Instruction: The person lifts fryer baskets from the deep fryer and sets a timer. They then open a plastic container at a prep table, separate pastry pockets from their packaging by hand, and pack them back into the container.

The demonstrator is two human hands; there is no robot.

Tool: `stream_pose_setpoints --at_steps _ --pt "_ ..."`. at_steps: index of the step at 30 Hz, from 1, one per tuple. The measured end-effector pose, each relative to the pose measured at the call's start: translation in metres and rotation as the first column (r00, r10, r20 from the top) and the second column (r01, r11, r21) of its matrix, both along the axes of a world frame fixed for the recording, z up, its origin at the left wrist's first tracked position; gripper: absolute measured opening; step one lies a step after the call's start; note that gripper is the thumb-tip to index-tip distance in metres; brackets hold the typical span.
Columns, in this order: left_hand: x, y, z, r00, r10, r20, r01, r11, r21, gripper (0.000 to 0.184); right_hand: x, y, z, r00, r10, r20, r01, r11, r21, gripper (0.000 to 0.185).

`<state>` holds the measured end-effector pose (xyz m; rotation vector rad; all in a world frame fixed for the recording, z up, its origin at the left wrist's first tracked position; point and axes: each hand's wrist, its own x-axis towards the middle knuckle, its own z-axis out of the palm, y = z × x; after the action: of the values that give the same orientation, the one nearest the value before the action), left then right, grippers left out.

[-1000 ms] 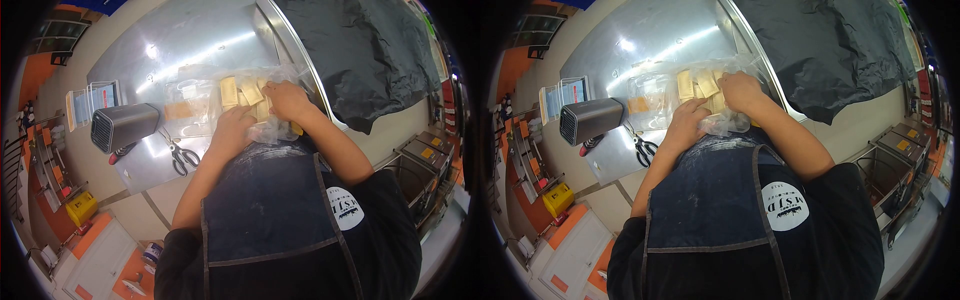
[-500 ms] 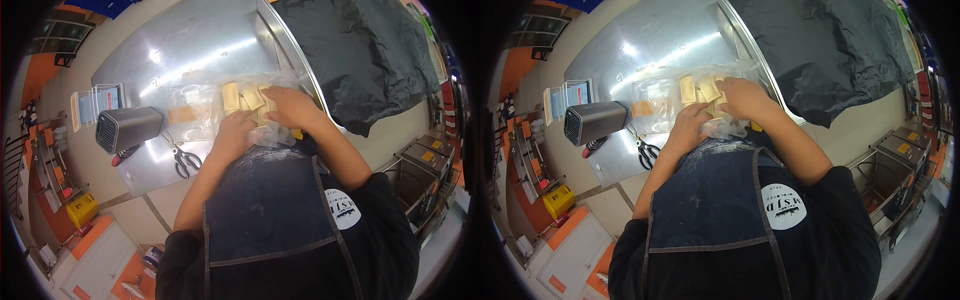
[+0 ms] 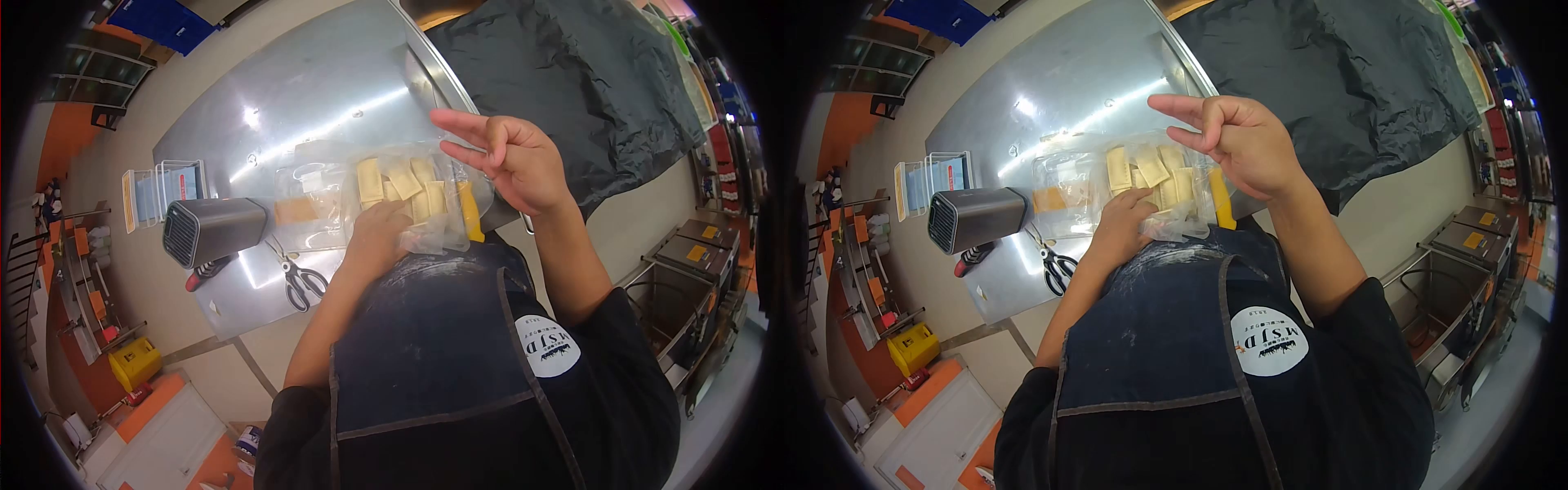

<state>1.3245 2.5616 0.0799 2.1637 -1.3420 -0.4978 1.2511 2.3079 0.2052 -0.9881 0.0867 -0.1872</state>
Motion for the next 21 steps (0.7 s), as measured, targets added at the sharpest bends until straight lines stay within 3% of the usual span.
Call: stream_pose_setpoints --at_steps 1,4,7,10,21 --pt "0.000 0.001 -0.001 1.000 -0.002 0.007 0.003 1.000 -0.001 0.030 0.000 0.003 0.004 0.998 -0.057 -0.029 0.057 0.998 0.012 0.031" --pt "0.001 0.000 -0.004 1.000 -0.009 0.023 0.009 1.000 -0.016 0.030 0.003 -0.011 -0.004 0.997 0.072 0.042 -0.074 0.996 0.054 0.027" --pt "0.000 0.001 -0.002 1.000 -0.006 0.031 0.007 0.999 -0.033 0.029 0.002 -0.003 0.002 0.996 -0.071 -0.054 0.073 0.997 0.038 0.028" --pt "0.001 0.000 -0.001 0.999 -0.009 0.041 0.010 0.999 -0.037 0.029 0.001 -0.007 -0.003 1.000 0.011 0.028 -0.015 0.991 0.132 0.028" --pt "0.001 0.001 -0.006 0.999 -0.007 0.037 0.009 0.999 -0.031 0.029 -0.002 -0.006 -0.009 0.999 0.009 0.042 -0.014 0.992 0.125 0.018"
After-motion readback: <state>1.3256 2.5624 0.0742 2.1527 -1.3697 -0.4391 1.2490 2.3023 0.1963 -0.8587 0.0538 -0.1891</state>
